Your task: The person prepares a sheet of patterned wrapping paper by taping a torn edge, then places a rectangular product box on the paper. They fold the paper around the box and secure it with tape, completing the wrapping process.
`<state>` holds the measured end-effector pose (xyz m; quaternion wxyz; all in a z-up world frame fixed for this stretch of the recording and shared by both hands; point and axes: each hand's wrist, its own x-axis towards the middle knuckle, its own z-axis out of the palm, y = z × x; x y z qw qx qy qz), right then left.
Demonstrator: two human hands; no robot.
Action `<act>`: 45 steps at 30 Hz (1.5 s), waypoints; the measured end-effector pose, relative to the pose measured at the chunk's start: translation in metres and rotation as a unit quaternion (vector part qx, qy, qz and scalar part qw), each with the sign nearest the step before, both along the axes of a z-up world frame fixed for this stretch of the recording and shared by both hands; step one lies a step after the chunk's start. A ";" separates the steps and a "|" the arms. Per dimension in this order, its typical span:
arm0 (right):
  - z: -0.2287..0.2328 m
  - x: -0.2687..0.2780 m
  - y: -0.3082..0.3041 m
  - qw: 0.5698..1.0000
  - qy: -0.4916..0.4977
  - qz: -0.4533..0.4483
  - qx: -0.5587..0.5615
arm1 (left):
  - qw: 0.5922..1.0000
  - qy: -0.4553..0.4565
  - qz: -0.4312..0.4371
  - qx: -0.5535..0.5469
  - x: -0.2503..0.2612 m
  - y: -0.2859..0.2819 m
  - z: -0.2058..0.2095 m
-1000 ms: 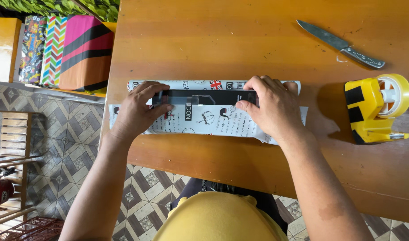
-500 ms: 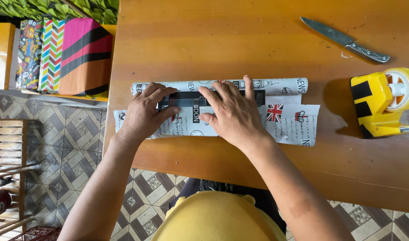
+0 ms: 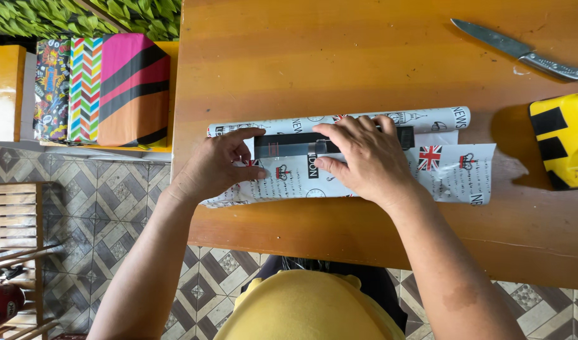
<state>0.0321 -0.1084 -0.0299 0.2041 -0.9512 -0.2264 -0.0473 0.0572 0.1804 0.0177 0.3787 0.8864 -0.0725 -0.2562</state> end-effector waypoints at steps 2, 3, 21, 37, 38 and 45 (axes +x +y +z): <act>0.001 0.002 0.002 1.000 0.014 -0.007 -0.010 | 1.000 0.018 -0.004 -0.005 0.005 0.002 -0.004; 0.002 0.003 0.002 1.000 0.024 -0.010 -0.007 | 1.000 0.026 -0.006 -0.009 0.007 0.002 -0.007; 0.014 -0.001 0.011 0.997 0.034 -0.051 0.038 | 0.838 -0.511 -0.109 0.160 -0.016 -0.002 0.005; 0.013 -0.004 0.002 0.993 -0.031 -0.016 0.112 | 0.895 -0.407 -0.124 0.137 -0.079 -0.105 0.000; 0.016 -0.007 -0.004 0.989 -0.061 -0.005 0.136 | 0.894 -0.411 -0.113 0.138 -0.079 -0.107 0.002; 0.030 -0.056 -0.145 0.913 -0.062 -0.187 0.356 | 0.889 -0.433 -0.069 0.132 -0.088 -0.117 -0.004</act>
